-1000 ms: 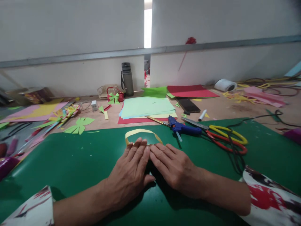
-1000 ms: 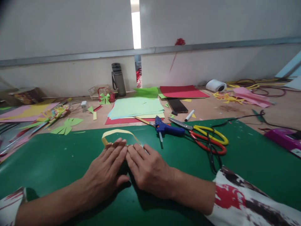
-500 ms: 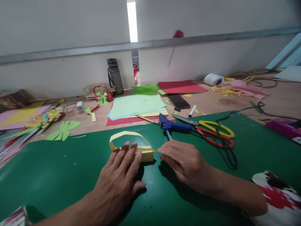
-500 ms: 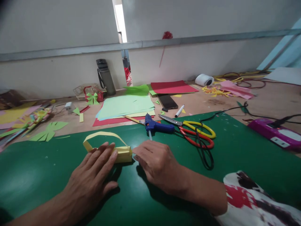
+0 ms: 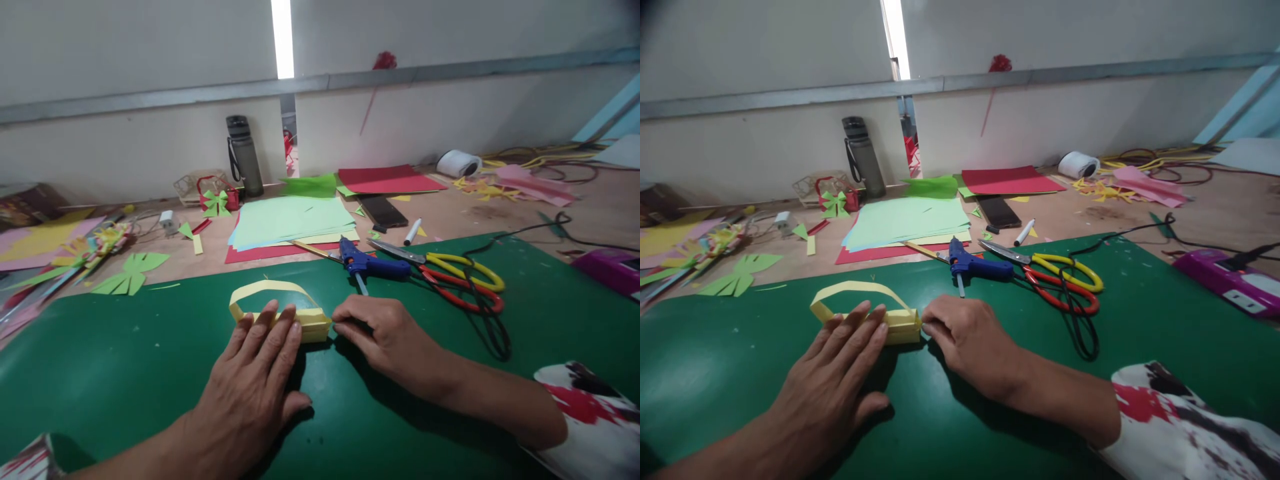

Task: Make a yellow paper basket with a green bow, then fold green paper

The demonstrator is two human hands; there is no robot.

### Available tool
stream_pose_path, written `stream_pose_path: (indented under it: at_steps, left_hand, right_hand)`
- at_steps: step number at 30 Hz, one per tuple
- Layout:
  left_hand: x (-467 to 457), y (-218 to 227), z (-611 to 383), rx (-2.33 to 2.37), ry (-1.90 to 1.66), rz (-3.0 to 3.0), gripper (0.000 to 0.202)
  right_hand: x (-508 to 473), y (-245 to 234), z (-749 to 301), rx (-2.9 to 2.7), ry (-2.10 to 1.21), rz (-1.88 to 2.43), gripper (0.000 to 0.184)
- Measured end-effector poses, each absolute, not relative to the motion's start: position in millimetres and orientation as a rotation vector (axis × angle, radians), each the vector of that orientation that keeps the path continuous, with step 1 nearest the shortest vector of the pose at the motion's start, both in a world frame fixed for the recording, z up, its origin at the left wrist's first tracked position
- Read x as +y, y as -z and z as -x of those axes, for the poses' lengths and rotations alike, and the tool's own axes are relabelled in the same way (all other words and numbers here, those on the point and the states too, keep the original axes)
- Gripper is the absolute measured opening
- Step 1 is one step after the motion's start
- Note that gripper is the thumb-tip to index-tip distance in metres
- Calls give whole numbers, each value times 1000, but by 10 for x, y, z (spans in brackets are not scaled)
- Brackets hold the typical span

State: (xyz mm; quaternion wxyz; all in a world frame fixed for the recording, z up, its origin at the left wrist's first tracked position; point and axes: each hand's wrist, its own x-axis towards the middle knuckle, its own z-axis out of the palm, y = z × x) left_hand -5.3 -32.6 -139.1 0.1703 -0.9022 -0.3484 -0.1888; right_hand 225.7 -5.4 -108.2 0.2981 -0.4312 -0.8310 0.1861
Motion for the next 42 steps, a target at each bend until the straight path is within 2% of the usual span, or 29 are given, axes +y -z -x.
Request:
stream_pose_path:
  at_steps: [7, 17, 25, 28, 30, 32, 36, 39, 42]
  left_hand:
    - [-315, 1365, 54, -957, 597, 2562, 52]
    - [-269, 1342, 43, -1027, 599, 2661, 41]
    - [-164, 1354, 36, -956, 578, 2616, 42]
    - [-149, 1342, 23, -972, 578, 2629, 41]
    - [-134, 1339, 20, -1003, 590, 2637, 42]
    - [-111, 1343, 22, -1012, 616, 2663, 44]
    - [-63, 1374, 34, -996, 764, 2738, 56]
    - [-42, 1393, 44, -996, 846, 2789, 58]
    - [-22, 1390, 56, -993, 901, 2853, 59]
  right_hand:
    - [-40, 1001, -2262, -2241, -601, 1029, 14]
    - [-25, 948, -2234, -2195, -691, 1146, 14]
    - [12, 957, -2180, -1982, -841, 1336, 3]
    - [38, 957, -2149, -1903, -878, 1355, 15]
    - [29, 948, -2136, -1941, -735, 1278, 12]
    - [5, 944, -2133, -2064, -451, 1100, 8]
    - [-23, 999, -2136, -2299, -47, 900, 12]
    - [-4, 1049, -2128, -2349, -43, 980, 13]
    - [21, 1033, -2117, -2314, -188, 1022, 14]
